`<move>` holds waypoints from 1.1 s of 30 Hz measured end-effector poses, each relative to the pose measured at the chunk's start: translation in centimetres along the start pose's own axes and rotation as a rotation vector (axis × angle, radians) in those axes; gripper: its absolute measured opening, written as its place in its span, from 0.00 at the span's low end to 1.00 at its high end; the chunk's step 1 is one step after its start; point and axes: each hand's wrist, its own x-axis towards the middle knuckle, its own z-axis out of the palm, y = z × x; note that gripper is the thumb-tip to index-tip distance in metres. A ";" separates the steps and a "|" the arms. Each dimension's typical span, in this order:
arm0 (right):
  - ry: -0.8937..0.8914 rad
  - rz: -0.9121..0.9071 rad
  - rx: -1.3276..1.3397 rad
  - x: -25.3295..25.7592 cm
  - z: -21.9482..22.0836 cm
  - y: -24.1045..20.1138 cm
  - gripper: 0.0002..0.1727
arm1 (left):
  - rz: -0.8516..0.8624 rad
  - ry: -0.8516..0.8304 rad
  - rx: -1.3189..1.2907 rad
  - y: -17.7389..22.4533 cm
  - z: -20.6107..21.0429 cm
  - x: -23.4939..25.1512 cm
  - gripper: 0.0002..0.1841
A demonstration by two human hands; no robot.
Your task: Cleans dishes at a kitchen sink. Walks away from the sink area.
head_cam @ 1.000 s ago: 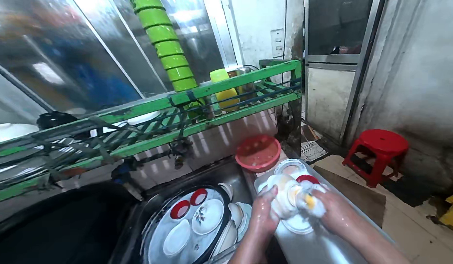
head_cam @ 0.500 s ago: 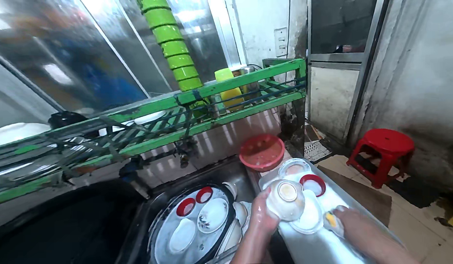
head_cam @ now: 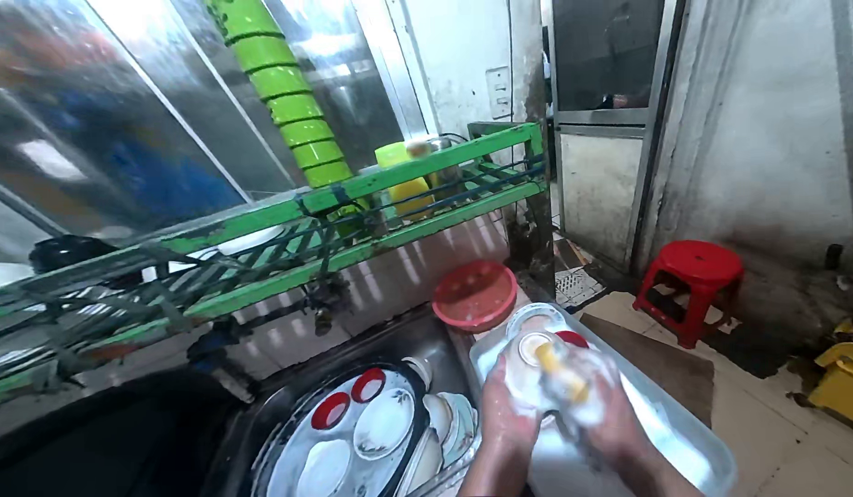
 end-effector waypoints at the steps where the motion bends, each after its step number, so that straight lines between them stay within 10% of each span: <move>1: -0.009 0.227 0.049 1.2 -0.9 -0.1 0.32 | 0.000 -0.006 -0.012 0.1 0.1 0.0 0.22; 5: -0.277 0.560 -0.054 5.4 -2.6 -1.4 0.33 | -0.012 0.044 -0.003 -0.6 -0.3 0.1 0.19; 10: 0.023 -0.107 -0.017 -1.0 2.7 -1.3 0.29 | 0.090 0.066 0.082 0.7 -1.0 1.1 0.22; 16: -0.344 0.678 0.088 6.6 -2.5 -1.4 0.31 | 0.063 -0.060 0.253 0.1 -1.6 -0.2 0.17; 19: -0.472 0.469 -0.109 6.3 -2.6 -3.8 0.32 | 0.193 -0.215 0.705 -0.2 -1.4 -1.5 0.19; 21: -0.393 0.280 -0.115 4.5 -1.8 -5.5 0.32 | 0.297 -0.261 0.862 -0.5 -1.7 -1.7 0.18; 29: 0.175 0.839 0.834 3.6 -1.0 -3.4 0.21 | 0.253 -0.191 0.110 1.7 -0.5 -0.3 0.21; 33: 0.248 0.532 0.460 4.3 -2.0 -3.5 0.34 | -0.011 -0.283 0.057 0.5 -2.3 1.6 0.23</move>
